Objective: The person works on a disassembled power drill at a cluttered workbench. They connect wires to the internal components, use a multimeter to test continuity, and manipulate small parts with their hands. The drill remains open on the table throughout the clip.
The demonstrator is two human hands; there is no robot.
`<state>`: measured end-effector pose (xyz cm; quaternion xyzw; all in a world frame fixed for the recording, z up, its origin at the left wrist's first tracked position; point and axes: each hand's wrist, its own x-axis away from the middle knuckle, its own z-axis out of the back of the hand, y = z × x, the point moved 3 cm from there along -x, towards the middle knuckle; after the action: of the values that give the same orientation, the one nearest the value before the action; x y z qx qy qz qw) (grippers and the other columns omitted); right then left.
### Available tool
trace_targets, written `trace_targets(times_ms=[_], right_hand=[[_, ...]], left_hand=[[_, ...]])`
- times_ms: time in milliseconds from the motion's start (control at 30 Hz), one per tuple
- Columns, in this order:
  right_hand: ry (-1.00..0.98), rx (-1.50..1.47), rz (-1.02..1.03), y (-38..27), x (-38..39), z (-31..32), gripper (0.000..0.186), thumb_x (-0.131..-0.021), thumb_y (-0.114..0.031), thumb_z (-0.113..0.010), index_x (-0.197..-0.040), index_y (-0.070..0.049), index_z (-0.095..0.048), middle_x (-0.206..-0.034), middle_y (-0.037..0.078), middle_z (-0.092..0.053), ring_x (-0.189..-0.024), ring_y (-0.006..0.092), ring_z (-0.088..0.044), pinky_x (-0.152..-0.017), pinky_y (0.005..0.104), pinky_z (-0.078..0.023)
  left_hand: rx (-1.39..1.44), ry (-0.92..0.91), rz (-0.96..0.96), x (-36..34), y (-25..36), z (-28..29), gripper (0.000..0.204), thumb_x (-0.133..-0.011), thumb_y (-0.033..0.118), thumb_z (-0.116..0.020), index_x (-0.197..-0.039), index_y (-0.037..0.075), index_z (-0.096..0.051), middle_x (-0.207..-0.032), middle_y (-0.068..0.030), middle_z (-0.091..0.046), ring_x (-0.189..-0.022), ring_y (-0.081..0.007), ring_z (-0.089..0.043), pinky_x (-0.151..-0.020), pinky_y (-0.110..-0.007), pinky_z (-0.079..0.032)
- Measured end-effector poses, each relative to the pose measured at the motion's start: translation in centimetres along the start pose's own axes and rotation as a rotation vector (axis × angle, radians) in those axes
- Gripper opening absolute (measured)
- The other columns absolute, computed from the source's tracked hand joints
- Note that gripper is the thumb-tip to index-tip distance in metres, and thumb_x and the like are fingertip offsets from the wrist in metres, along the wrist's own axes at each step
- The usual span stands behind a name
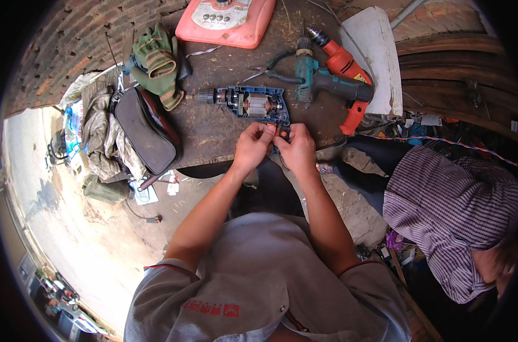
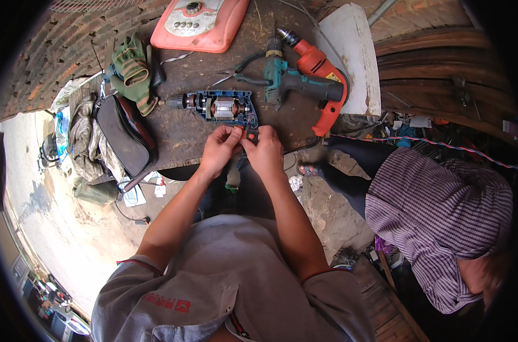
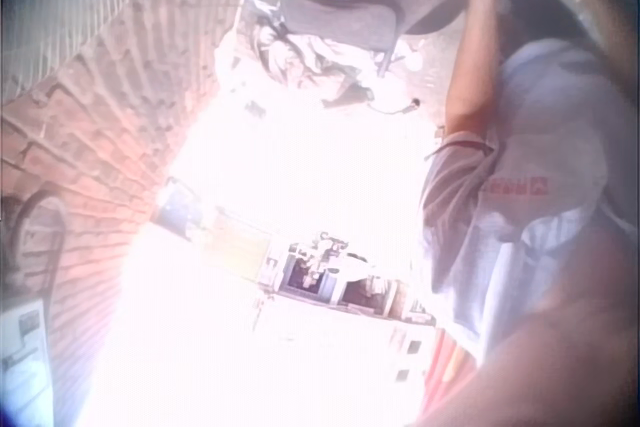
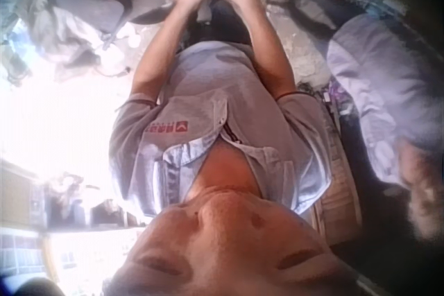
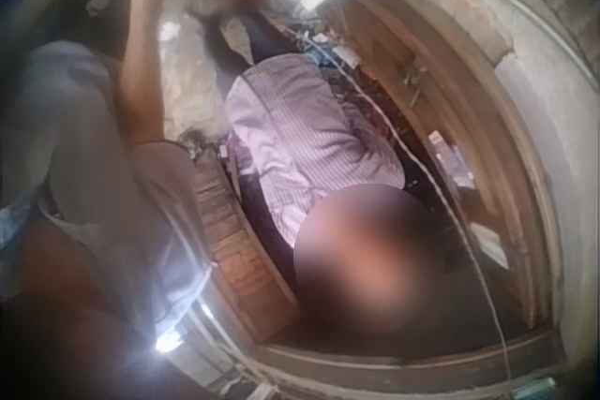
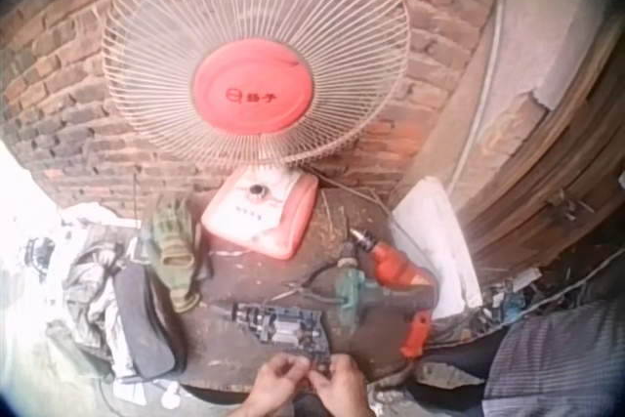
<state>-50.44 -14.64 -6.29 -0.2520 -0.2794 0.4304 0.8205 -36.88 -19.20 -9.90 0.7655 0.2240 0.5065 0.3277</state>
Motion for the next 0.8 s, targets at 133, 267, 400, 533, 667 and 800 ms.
trace_targets(times_ms=[133, 267, 400, 533, 667, 800], right_hand=[[-0.052, -0.177, 0.079, 0.8, -0.4, 0.6, 0.041, -0.076, -0.018, -0.085, -0.103, 0.001, -0.060, -0.087, 0.014, -0.069, -0.078, 0.0286, -0.069, -0.070, 0.0394, -0.055], [-0.104, -0.417, 0.121, 3.0, -0.8, 0.3, 0.038, -0.078, -0.012, -0.084, -0.105, 0.001, -0.061, -0.084, 0.009, -0.068, -0.073, 0.0181, -0.066, -0.065, 0.0327, -0.054], [-0.042, -0.472, 0.141, 3.4, -0.4, -0.4, 0.038, -0.078, -0.011, -0.084, -0.106, 0.000, -0.061, -0.084, 0.007, -0.067, -0.071, 0.0144, -0.063, -0.063, 0.0308, -0.053], [-0.020, -0.317, 0.079, 2.0, 0.3, -0.4, 0.036, -0.080, -0.008, -0.082, -0.108, 0.000, -0.061, -0.086, 0.007, -0.067, -0.072, 0.0132, -0.063, -0.065, 0.0298, -0.053], [-0.070, -0.495, 0.094, 3.2, 0.6, -0.4, 0.030, -0.086, -0.006, -0.075, -0.112, 0.000, -0.062, -0.090, 0.008, -0.069, -0.076, 0.0133, -0.065, -0.070, 0.0283, -0.053], [-0.015, -0.547, -0.015, 6.3, 1.7, -0.1, 0.023, -0.095, -0.002, -0.065, -0.118, 0.001, -0.061, -0.094, 0.005, -0.067, -0.080, 0.0069, -0.060, -0.070, 0.0228, -0.050]], left_hand=[[0.113, -0.092, -0.015, 0.5, -0.4, 0.1, 0.017, -0.104, 0.020, -0.058, -0.107, 0.005, -0.066, -0.098, 0.0005, -0.066, -0.083, -0.0061, -0.058, -0.076, -0.022, -0.048], [0.160, -0.079, -0.052, 1.7, -0.4, -0.4, 0.017, -0.103, 0.016, -0.058, -0.112, 0.004, -0.067, -0.097, 0.0015, -0.065, -0.083, -0.0046, -0.055, -0.076, -0.020, -0.045], [0.016, -0.045, -0.149, 1.7, -1.0, -0.3, 0.023, -0.104, 0.021, -0.059, -0.114, 0.002, -0.068, -0.095, 0.0022, -0.065, -0.082, -0.0043, -0.055, -0.076, -0.021, -0.046], [-0.049, -0.017, -0.138, 1.9, -0.4, 0.1, 0.032, -0.104, 0.031, -0.059, -0.109, 0.002, -0.070, -0.089, 0.0022, -0.066, -0.078, -0.0051, -0.056, -0.074, -0.022, -0.048], [-0.007, 0.088, 0.046, 1.1, -0.4, 0.8, 0.037, -0.102, 0.036, -0.062, -0.095, 0.001, -0.074, -0.076, 0.0014, -0.064, -0.068, -0.0054, -0.055, -0.063, -0.023, -0.048], [0.021, 0.110, 0.042, 1.3, -0.1, 0.8, 0.042, -0.102, 0.039, -0.061, -0.093, 0.000, -0.073, -0.076, -0.0008, -0.065, -0.066, -0.0069, -0.056, -0.062, -0.023, -0.049]])
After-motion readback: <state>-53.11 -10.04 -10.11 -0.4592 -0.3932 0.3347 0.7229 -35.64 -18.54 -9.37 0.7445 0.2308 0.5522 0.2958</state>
